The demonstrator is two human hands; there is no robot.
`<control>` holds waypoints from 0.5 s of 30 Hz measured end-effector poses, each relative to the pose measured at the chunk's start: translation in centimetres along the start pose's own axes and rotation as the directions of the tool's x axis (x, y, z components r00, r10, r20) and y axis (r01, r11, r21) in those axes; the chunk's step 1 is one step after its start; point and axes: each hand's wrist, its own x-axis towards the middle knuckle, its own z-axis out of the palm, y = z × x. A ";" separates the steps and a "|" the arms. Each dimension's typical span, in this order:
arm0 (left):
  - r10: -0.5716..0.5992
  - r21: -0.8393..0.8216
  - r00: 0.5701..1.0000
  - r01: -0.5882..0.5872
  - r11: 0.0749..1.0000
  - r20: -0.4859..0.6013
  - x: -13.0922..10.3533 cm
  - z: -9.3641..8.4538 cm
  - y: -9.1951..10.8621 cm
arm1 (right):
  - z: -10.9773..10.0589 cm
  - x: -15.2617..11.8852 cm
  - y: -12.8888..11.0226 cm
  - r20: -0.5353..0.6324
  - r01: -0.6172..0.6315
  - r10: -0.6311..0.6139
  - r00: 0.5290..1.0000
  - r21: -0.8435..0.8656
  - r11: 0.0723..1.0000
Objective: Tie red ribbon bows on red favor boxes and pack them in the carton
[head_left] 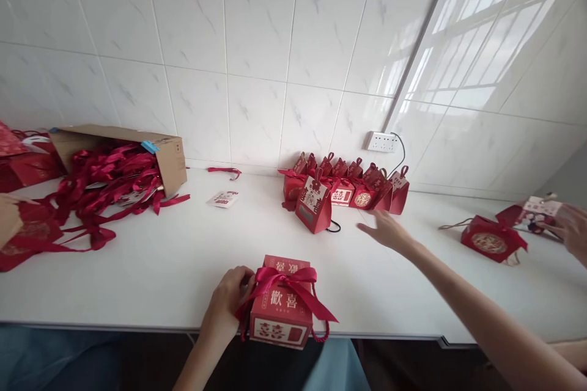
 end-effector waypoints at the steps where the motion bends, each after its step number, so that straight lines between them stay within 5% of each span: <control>1: -0.001 -0.009 1.000 0.001 1.000 -0.006 0.0 0.0 0.0 | 1.3 0.4 -2.0 0.028 0.026 -0.027 0.999 0.041 0.999; 5: -0.010 -0.067 1.000 0.009 0.998 -0.013 0.1 -0.1 -0.1 | 4.8 2.0 -8.5 0.055 -0.018 0.005 0.998 0.244 0.970; 8: -0.014 -0.090 1.000 0.012 0.996 -0.024 0.2 0.0 -0.3 | 5.7 2.5 -10.5 0.115 -0.100 0.057 0.992 0.407 0.908; 15: -0.001 0.004 1.000 0.001 1.000 -0.010 -0.2 0.3 -0.2 | 3.2 -3.3 -7.5 0.141 -0.018 -0.076 0.987 0.571 0.821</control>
